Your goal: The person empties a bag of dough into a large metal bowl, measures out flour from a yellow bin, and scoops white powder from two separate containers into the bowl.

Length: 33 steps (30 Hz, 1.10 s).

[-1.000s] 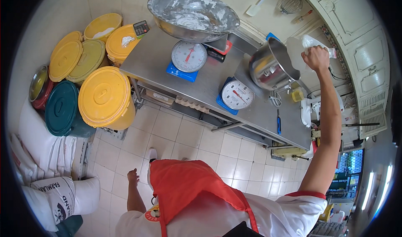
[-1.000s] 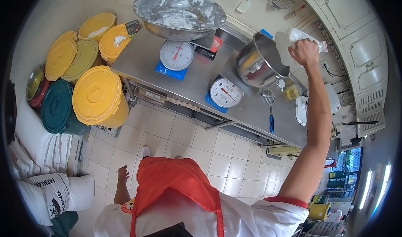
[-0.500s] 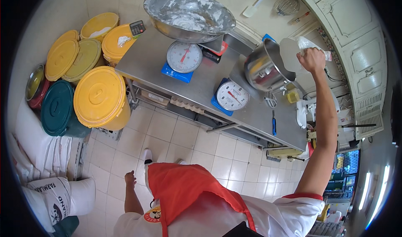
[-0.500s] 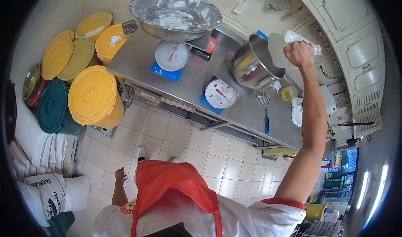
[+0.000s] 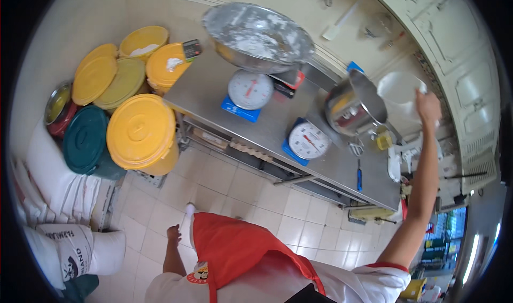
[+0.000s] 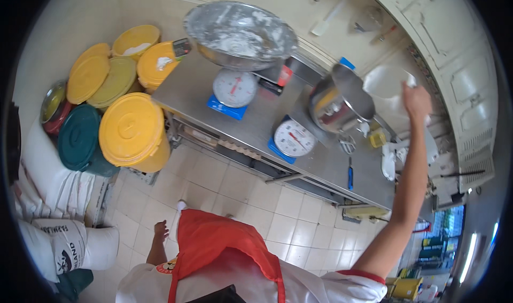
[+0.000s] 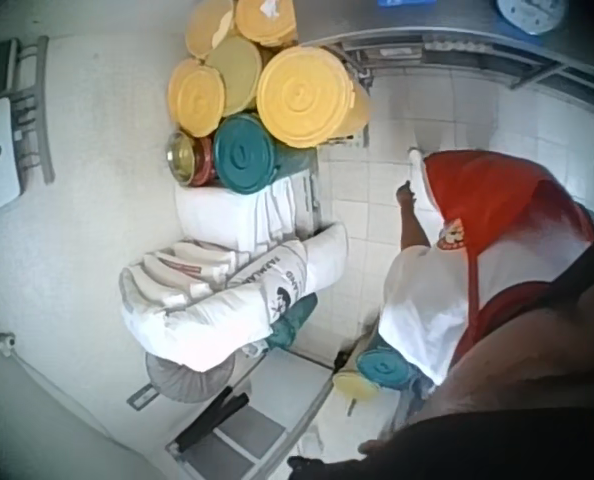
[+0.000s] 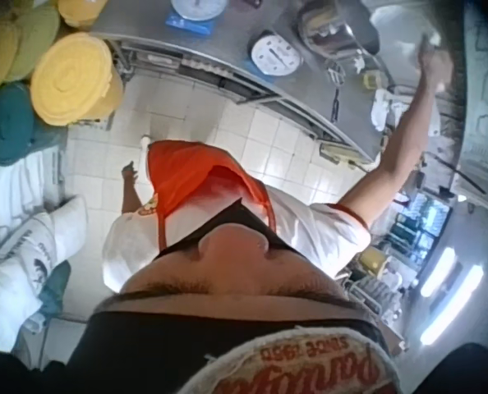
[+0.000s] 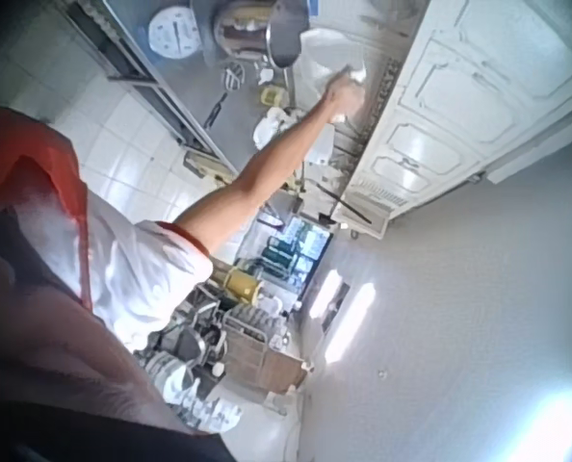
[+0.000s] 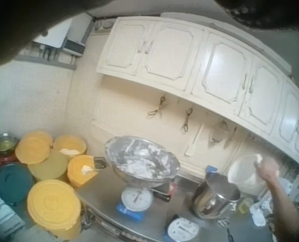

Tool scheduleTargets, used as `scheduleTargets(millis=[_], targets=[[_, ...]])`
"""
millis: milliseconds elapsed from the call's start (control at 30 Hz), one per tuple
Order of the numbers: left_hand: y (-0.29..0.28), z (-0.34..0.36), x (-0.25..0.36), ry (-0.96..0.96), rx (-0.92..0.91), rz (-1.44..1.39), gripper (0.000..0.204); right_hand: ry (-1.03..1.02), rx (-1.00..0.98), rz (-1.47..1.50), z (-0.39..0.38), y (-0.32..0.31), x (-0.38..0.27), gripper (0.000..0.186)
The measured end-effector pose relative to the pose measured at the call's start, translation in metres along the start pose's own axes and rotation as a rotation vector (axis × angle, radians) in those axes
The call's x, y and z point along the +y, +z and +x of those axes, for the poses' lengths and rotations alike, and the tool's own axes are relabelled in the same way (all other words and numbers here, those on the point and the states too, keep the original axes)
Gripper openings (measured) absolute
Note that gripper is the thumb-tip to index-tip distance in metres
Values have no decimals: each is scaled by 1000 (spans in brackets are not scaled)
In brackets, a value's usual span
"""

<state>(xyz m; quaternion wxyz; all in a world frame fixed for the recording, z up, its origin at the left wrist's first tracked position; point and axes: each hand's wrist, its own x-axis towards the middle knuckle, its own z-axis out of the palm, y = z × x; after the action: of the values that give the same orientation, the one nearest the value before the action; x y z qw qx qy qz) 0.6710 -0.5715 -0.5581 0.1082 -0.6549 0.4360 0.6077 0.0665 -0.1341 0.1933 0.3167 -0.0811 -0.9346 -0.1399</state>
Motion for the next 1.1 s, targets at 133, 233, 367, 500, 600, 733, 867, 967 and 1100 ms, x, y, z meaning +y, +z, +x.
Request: scheduleTargets(millis=[133,233,367,500,600,733,867,967,1100], targets=[[-30,61,3,9,-192,267,40,278,-185,804,33,-18,74,57],[-80,95,17,316,-152,594,37,274,-395,1429,-22,-85,-56,38],[-107,106,117,233,82,351,45,-27,-676,1760,-107,-144,-221,39],[-131,117,206,355,117,219,39,-135,-956,1709,-190,-127,-397,41],[-138,118,240,379,137,-31,42,-184,-1329,1618,-252,-69,-530,47],[-149,141,216,353,172,-308,45,-50,-1799,1589,-319,45,-714,47],[-172,114,105,-15,230,-268,33,-57,-1539,1530,-315,97,-871,46],[-169,38,50,-372,483,-648,30,-68,-1400,1511,-263,118,-977,41],[-127,-65,50,-576,627,-1029,48,-292,-800,1823,-201,146,-1131,41]])
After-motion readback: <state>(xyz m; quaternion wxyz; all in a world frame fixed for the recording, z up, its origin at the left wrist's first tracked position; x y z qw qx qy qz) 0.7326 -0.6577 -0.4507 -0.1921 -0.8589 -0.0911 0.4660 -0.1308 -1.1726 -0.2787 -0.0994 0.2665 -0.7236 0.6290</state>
